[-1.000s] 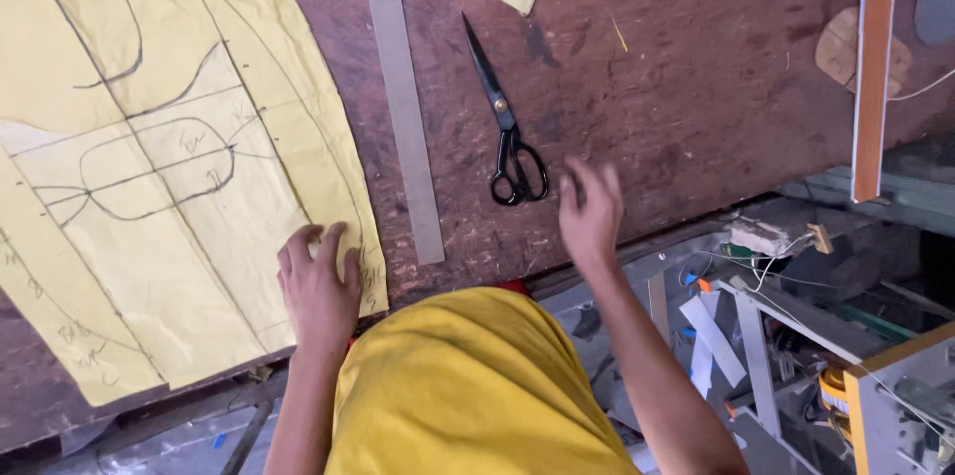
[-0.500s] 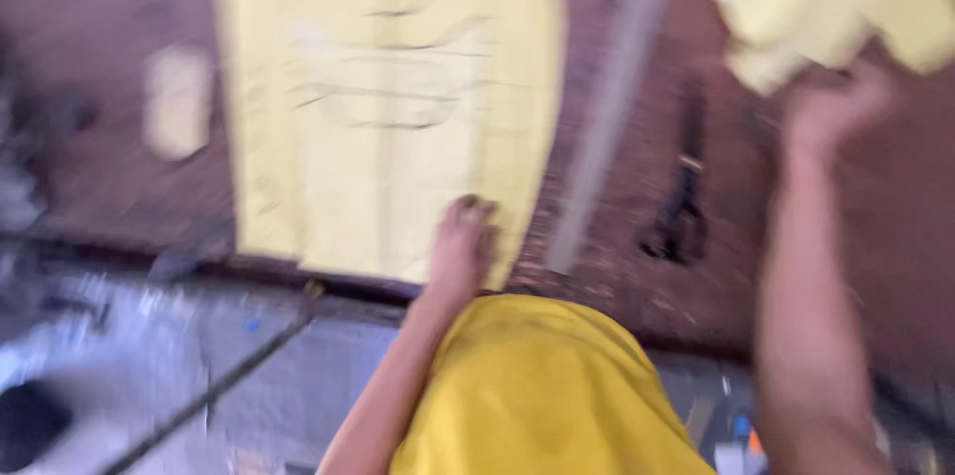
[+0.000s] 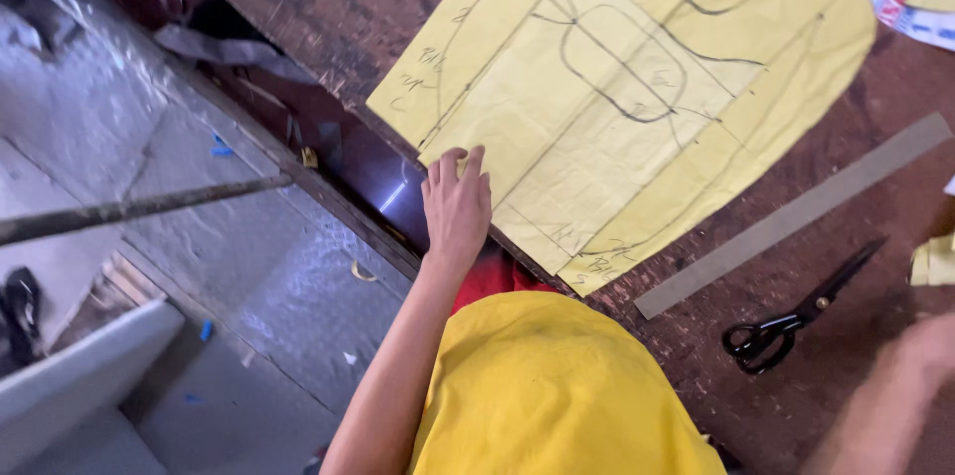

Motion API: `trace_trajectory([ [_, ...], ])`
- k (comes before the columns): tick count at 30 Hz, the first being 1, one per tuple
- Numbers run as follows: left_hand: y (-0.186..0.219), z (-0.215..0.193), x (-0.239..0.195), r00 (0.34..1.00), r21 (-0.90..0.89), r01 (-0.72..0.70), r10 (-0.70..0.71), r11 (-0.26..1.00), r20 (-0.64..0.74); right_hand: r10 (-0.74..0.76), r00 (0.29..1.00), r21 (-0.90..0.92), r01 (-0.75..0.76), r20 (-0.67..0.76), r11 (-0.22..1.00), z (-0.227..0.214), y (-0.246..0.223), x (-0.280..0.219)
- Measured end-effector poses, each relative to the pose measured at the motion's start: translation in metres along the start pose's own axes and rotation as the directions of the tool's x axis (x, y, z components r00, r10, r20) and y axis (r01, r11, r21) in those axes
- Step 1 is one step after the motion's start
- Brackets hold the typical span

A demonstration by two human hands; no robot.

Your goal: The person cuts a large yellow paper pattern along drawn lines using shears. They reposition the paper, mark sections with chalk, and continue cutting to separate pattern pieces on a wooden workbench.

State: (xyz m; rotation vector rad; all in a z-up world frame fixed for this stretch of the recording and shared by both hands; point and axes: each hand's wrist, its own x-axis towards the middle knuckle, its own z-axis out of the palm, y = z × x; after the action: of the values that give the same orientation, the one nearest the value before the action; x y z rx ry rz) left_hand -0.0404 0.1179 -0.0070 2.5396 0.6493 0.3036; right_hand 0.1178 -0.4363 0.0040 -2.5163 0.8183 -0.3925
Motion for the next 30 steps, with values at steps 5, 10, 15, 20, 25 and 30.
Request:
trace_trajectory([
  [5,-0.024,0.007,0.012,0.998,0.074,0.038,-0.042,0.997,0.055,-0.308,0.835,0.403,0.114,0.456,0.908,0.044,-0.174,-0.141],
  [10,-0.022,0.002,0.011,0.995,0.098,0.051,-0.059,0.994,0.08,-0.566,0.421,0.577,0.116,0.709,0.809,0.102,-0.306,-0.266],
  [15,-0.025,0.0,0.011,0.999,0.072,0.053,-0.054,0.996,0.006,-0.784,0.134,0.646,0.493,0.607,0.584,0.152,-0.371,-0.325],
  [20,-0.032,-0.005,0.014,0.999,0.092,0.048,-0.046,0.995,-0.027,-0.807,0.026,0.651,0.575,0.59,0.495,0.19,-0.386,-0.343],
  [25,-0.03,-0.005,0.012,0.999,0.078,0.053,-0.053,0.996,-0.003,-0.809,0.034,0.611,0.636,0.587,0.471,0.204,-0.385,-0.34],
  [30,-0.033,-0.004,0.009,0.999,0.061,0.044,-0.043,0.997,-0.009,-0.852,0.003,0.596,0.713,0.523,0.369,0.208,-0.38,-0.344],
])
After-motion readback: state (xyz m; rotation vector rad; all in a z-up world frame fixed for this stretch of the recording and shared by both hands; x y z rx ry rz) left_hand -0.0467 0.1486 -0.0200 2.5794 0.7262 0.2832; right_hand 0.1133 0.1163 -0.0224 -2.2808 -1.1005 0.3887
